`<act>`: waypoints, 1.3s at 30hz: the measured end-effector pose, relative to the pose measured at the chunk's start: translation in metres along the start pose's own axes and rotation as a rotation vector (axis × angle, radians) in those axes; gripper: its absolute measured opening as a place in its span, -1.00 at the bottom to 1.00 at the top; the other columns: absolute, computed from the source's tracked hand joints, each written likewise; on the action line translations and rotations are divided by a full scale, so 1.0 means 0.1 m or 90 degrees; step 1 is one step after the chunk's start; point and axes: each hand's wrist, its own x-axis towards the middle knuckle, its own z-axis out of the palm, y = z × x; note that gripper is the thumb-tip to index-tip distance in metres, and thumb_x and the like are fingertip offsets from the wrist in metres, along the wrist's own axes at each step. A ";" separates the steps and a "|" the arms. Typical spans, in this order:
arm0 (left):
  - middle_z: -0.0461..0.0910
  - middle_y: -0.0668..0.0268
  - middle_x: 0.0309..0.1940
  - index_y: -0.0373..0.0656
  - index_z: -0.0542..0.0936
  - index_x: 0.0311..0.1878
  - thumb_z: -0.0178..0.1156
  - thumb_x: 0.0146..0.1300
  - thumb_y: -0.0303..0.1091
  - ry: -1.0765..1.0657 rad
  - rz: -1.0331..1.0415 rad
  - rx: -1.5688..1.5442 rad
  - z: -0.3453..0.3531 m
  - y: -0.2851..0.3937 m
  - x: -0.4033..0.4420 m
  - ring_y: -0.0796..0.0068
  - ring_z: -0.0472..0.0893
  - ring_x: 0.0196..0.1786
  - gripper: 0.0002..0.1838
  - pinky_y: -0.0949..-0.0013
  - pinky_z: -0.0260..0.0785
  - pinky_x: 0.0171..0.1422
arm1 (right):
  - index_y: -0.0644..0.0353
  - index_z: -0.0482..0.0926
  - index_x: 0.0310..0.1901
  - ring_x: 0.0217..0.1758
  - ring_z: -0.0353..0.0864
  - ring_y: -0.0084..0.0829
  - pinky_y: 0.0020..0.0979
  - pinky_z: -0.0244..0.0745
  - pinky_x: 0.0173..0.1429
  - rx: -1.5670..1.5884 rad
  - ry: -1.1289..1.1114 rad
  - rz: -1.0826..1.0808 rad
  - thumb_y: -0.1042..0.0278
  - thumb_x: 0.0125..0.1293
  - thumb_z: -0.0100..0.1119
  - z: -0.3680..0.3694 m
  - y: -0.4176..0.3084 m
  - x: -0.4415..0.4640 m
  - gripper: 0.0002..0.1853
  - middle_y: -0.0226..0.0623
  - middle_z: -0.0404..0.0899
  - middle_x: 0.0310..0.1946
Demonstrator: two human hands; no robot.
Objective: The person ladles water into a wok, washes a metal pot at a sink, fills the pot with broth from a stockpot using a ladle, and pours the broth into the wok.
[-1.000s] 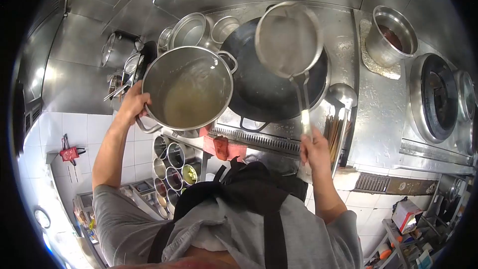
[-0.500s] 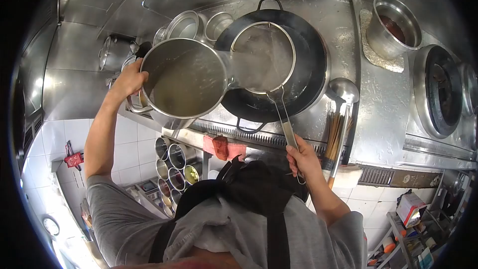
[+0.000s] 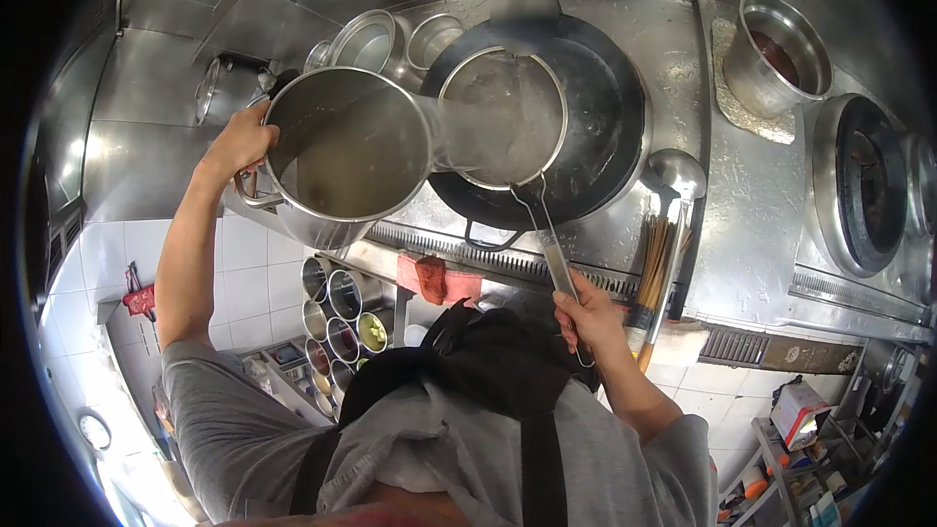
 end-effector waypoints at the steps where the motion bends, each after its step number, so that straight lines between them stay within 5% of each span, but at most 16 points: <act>1: 0.62 -0.05 -0.48 -0.35 0.55 -0.09 0.04 0.03 -0.36 0.002 0.002 0.000 0.00 0.02 0.00 0.10 0.63 -0.50 -0.62 0.13 0.45 -0.24 | 0.04 0.28 0.42 -0.78 0.28 -0.61 -0.51 0.25 -0.73 0.000 0.001 -0.002 0.38 0.46 0.06 0.00 -0.01 0.00 -0.48 -0.46 0.32 -0.66; 6: 0.63 -0.09 -0.44 -0.36 0.55 -0.07 0.01 0.07 -0.36 0.072 0.080 0.072 0.07 -0.11 0.09 0.04 0.64 -0.43 -0.62 0.09 0.45 -0.22 | 0.03 0.31 0.40 -0.78 0.28 -0.60 -0.50 0.26 -0.72 0.001 -0.004 0.001 0.37 0.46 0.07 0.01 -0.01 0.00 -0.50 -0.46 0.32 -0.66; 9: 0.65 -0.15 -0.35 -0.36 0.55 -0.01 -0.01 0.09 -0.35 0.017 0.002 0.079 0.03 0.00 0.04 -0.05 0.67 -0.26 -0.58 0.05 0.46 -0.06 | 0.03 0.31 0.40 -0.77 0.29 -0.60 -0.50 0.26 -0.72 -0.004 -0.008 0.008 0.37 0.45 0.08 0.01 0.04 0.02 -0.50 -0.46 0.33 -0.65; 13: 0.64 -0.14 -0.39 -0.35 0.55 -0.01 0.02 0.06 -0.35 0.081 0.053 0.085 0.15 -0.20 0.21 -0.04 0.67 -0.31 -0.57 0.06 0.46 -0.08 | 0.02 0.31 0.40 -0.76 0.30 -0.60 -0.50 0.27 -0.71 -0.020 0.000 0.015 0.37 0.45 0.08 0.04 0.00 0.03 -0.50 -0.47 0.33 -0.65; 15: 0.64 -0.23 -0.22 -0.35 0.55 0.03 0.02 0.08 -0.35 0.124 0.097 0.127 0.17 -0.21 0.24 -0.18 0.63 -0.05 -0.56 0.02 0.40 0.14 | 0.03 0.30 0.40 -0.76 0.30 -0.61 -0.51 0.26 -0.71 -0.013 -0.003 0.007 0.37 0.45 0.08 0.05 0.01 0.04 -0.49 -0.47 0.33 -0.65; 18: 0.62 -0.26 -0.12 -0.30 0.58 0.05 0.00 0.10 -0.34 0.077 0.066 0.108 0.12 -0.12 0.22 -0.19 0.59 0.05 -0.55 0.04 0.37 0.24 | 0.03 0.29 0.41 -0.76 0.30 -0.61 -0.51 0.26 -0.71 -0.005 -0.003 0.008 0.37 0.45 0.08 0.05 0.03 0.06 -0.48 -0.47 0.33 -0.65; 39: 0.64 -0.21 -0.15 -0.24 0.57 0.09 0.00 0.09 -0.34 0.117 0.085 0.147 0.11 -0.14 0.43 -0.17 0.62 -0.01 -0.53 0.03 0.41 0.17 | 0.06 0.33 0.38 -0.77 0.29 -0.62 -0.52 0.26 -0.73 0.004 -0.005 0.004 0.37 0.44 0.08 0.07 -0.02 0.12 -0.51 -0.47 0.33 -0.64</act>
